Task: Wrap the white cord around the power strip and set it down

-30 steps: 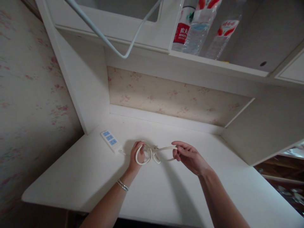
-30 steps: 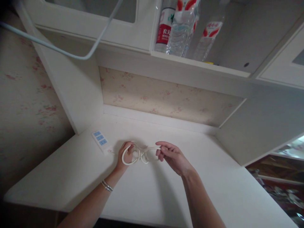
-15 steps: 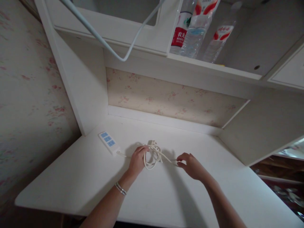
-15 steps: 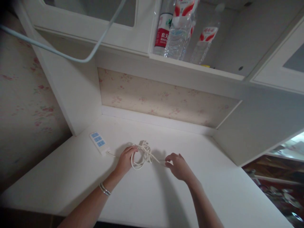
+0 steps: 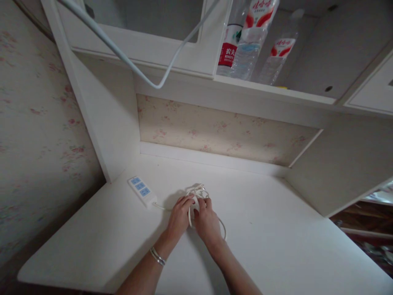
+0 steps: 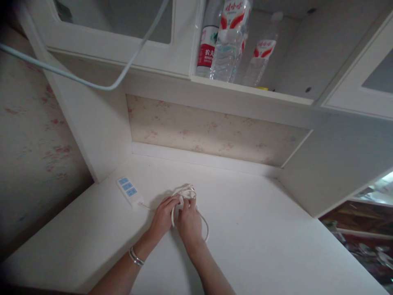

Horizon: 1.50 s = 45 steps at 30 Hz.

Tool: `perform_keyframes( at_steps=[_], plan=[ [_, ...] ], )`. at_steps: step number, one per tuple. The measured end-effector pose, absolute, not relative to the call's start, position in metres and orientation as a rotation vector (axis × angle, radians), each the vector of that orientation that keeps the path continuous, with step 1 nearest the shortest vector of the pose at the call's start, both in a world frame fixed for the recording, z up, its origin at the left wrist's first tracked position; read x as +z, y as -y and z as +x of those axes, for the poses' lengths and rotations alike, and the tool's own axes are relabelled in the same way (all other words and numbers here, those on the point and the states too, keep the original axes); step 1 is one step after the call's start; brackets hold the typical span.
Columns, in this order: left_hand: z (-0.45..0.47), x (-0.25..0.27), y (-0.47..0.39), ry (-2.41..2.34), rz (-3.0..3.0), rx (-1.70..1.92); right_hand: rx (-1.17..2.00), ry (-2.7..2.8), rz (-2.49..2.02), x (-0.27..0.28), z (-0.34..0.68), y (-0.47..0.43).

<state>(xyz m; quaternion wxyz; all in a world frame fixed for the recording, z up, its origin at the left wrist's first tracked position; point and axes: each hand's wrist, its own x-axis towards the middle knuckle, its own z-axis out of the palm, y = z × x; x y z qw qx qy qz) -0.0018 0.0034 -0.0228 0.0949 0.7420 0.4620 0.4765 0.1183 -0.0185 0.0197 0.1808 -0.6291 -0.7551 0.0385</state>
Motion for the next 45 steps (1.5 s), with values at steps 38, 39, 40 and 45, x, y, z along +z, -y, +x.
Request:
perform_keyframes(
  at_steps=[38,39,40,45],
  plan=[
    [-0.001,-0.038,-0.013,-1.333,2.043,1.494,1.084,1.177,-1.254,0.021,0.228,-0.017],
    [0.0,-0.038,-0.012,-1.325,2.059,1.479,1.101,1.161,-1.233,0.022,0.223,-0.017],
    [0.0,-0.038,-0.012,-1.329,2.066,1.462,1.118,1.146,-1.204,0.024,0.218,-0.016],
    [-0.003,-0.041,-0.013,-1.385,2.049,1.408,1.205,0.988,-0.956,0.046,0.206,-0.018]
  ],
)
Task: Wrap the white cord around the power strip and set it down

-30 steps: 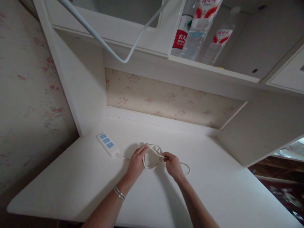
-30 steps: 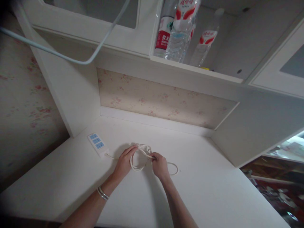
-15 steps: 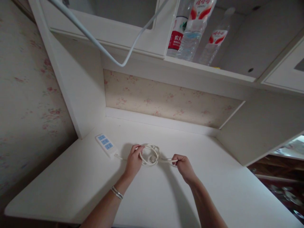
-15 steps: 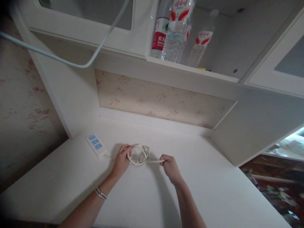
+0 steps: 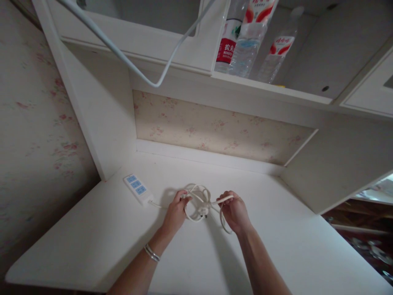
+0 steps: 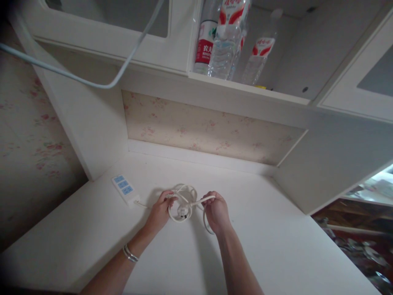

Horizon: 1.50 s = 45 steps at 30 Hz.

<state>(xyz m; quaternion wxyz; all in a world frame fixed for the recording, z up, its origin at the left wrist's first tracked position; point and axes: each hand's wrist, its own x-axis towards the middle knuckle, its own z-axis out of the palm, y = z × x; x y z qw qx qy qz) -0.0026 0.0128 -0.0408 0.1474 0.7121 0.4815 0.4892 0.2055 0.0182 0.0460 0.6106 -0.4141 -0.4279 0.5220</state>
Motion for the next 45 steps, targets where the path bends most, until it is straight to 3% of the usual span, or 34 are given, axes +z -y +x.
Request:
perform_keyframes(
  at_steps=[6,12,18,21,24,32,38,45],
  plan=[
    [-0.006,-0.043,-0.022,-1.349,1.695,1.46,1.137,0.642,-0.851,0.06,0.256,-0.051],
    [-0.004,-0.039,-0.027,-1.247,1.272,1.399,1.114,0.604,-1.06,0.053,0.31,-0.071],
    [-0.015,-0.019,-0.023,-1.158,0.732,1.351,1.014,1.181,-1.483,0.058,0.348,-0.069],
    [-0.016,-0.014,-0.023,-1.235,0.765,1.362,0.839,1.618,-1.585,0.065,0.368,-0.072],
    [-0.013,-0.02,-0.025,-1.387,0.912,1.338,0.863,1.806,-1.562,0.068,0.383,-0.076],
    [-0.015,-0.043,-0.032,-1.538,1.217,1.326,1.154,1.149,-1.447,0.041,0.405,-0.08],
    [-0.016,-0.04,-0.032,-1.554,1.17,1.332,1.352,1.05,-1.229,0.023,0.421,-0.077],
    [-0.016,-0.034,-0.033,-1.616,1.107,1.375,0.987,1.089,-1.687,0.014,0.432,-0.081]
  ],
)
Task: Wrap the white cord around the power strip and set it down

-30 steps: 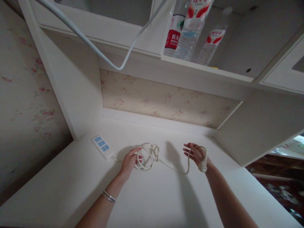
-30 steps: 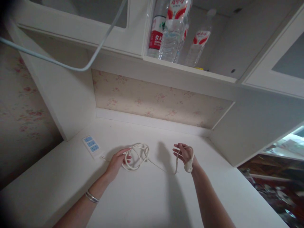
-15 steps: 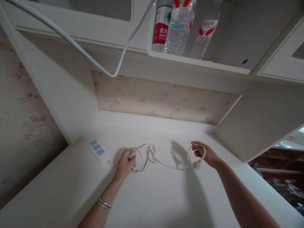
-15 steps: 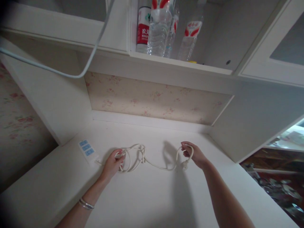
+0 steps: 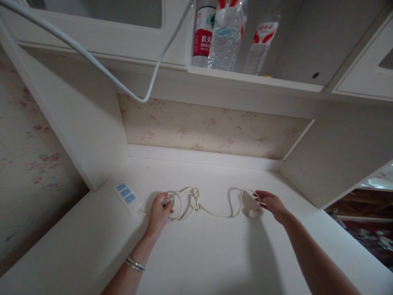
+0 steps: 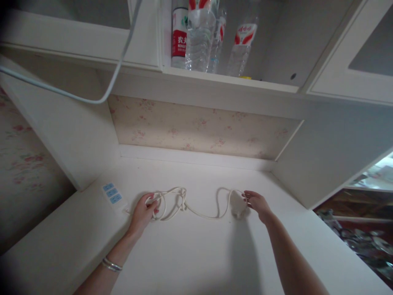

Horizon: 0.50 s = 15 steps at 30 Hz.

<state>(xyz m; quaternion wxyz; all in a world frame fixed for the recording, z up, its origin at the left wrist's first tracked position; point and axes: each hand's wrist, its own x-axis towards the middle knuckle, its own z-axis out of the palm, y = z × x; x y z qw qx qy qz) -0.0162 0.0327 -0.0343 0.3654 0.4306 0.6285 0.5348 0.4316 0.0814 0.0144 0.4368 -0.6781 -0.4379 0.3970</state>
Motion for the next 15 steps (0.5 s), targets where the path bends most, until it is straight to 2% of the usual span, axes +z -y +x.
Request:
perform_keyframes(
  at_steps=[6,11,12,15],
  plan=[
    [-0.017,-0.032,-0.033,-1.596,1.05,1.387,0.621,1.172,-1.805,0.019,0.408,-0.084],
    [-0.015,-0.031,-0.033,-1.553,1.013,1.414,0.354,1.28,-1.728,0.022,0.338,-0.063],
    [-0.015,-0.031,-0.032,-1.542,1.015,1.421,0.4,1.3,-1.689,0.02,0.318,-0.057],
    [-0.014,-0.028,-0.03,-1.493,1.036,1.43,0.916,1.307,-1.541,0.007,0.256,-0.041]
  ],
)
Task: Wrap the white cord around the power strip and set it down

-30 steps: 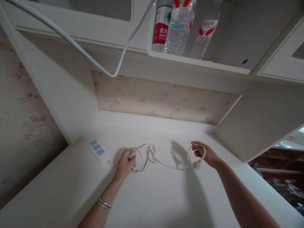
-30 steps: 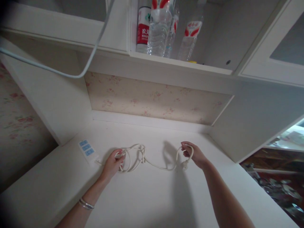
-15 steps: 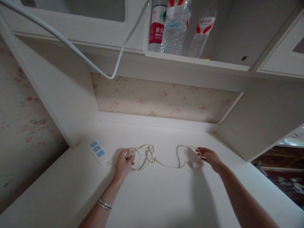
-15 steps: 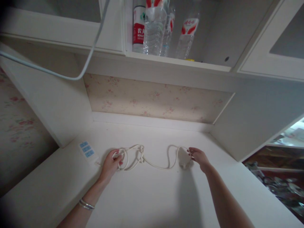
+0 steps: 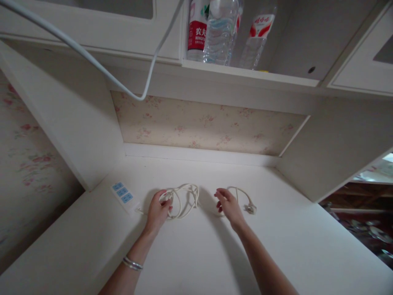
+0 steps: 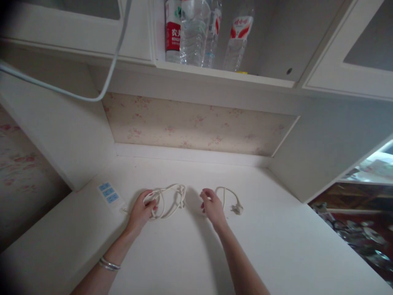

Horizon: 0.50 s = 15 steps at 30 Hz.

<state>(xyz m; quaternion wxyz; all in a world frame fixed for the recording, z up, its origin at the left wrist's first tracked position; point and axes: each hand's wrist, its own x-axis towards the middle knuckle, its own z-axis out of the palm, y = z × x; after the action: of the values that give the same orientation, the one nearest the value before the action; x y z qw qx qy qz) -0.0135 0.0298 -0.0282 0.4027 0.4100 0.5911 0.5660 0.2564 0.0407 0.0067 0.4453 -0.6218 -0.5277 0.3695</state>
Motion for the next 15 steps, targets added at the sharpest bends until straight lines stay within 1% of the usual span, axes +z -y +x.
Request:
perform_keyframes(
  at_steps=[2,4,9,15],
  plan=[
    [-0.014,-0.026,-0.028,-1.474,1.066,1.422,1.126,1.292,-1.491,-0.006,0.223,-0.034],
    [-0.014,-0.023,-0.026,-1.457,1.12,1.423,1.207,1.31,-1.462,-0.018,0.199,-0.031],
    [-0.014,-0.018,-0.023,-1.388,1.187,1.481,1.028,1.378,-1.356,-0.034,0.178,-0.033],
    [-0.006,-0.016,-0.02,-1.33,1.109,1.359,0.879,1.37,-1.208,-0.03,0.179,-0.04]
  ],
)
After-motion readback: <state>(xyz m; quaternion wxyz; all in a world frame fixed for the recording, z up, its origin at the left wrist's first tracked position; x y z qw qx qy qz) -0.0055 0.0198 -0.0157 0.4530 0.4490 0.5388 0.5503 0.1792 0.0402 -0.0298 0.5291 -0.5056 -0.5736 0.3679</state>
